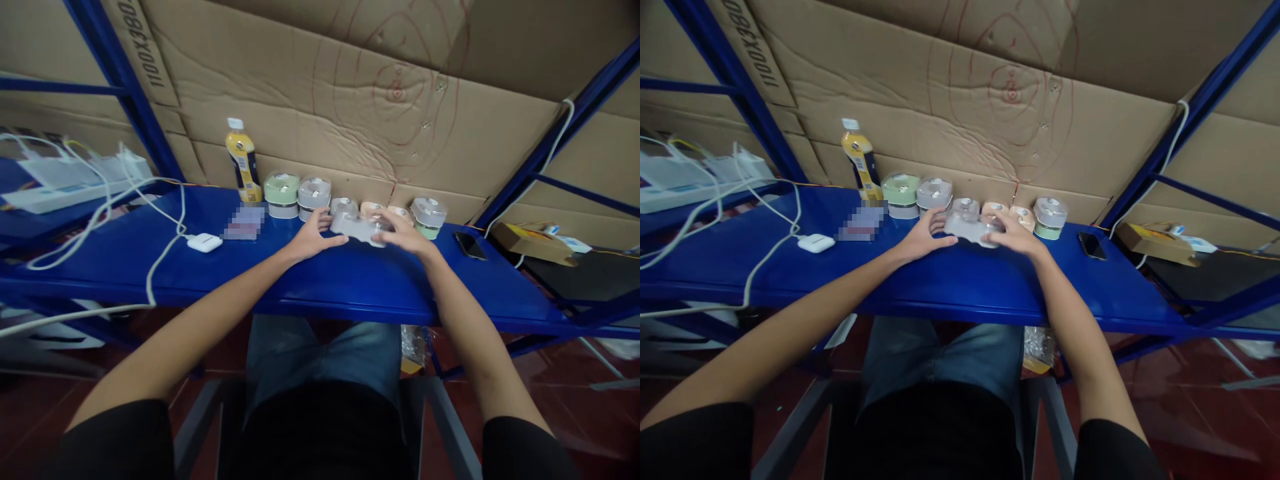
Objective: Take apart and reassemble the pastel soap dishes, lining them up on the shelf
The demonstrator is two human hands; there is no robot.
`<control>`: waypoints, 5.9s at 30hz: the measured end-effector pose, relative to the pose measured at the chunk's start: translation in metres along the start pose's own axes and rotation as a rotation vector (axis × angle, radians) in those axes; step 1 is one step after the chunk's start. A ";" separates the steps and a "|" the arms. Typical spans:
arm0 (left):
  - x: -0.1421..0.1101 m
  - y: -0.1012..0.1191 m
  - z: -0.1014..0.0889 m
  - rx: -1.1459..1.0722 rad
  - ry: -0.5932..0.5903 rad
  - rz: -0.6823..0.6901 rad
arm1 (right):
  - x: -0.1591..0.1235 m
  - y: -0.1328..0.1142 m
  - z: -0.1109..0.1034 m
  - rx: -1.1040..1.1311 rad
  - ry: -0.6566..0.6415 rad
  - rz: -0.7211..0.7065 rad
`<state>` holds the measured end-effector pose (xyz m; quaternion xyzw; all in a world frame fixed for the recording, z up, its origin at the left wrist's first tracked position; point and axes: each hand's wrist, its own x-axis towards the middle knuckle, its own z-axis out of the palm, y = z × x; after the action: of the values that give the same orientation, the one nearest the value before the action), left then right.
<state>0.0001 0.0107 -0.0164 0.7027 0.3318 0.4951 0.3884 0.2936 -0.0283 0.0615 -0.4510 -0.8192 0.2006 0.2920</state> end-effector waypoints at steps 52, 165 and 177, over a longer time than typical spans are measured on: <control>0.002 -0.001 -0.063 0.679 -0.114 0.082 | -0.013 0.047 -0.015 -0.133 -0.231 0.190; -0.014 0.013 -0.007 0.467 -0.028 0.196 | 0.029 -0.052 0.063 -0.405 -0.032 0.239; -0.015 0.008 -0.011 0.424 -0.267 0.194 | 0.012 -0.024 0.056 -0.174 -0.144 -0.169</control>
<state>-0.0140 -0.0036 -0.0143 0.8560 0.3051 0.3526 0.2234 0.2370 -0.0334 0.0375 -0.3886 -0.8873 0.1352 0.2081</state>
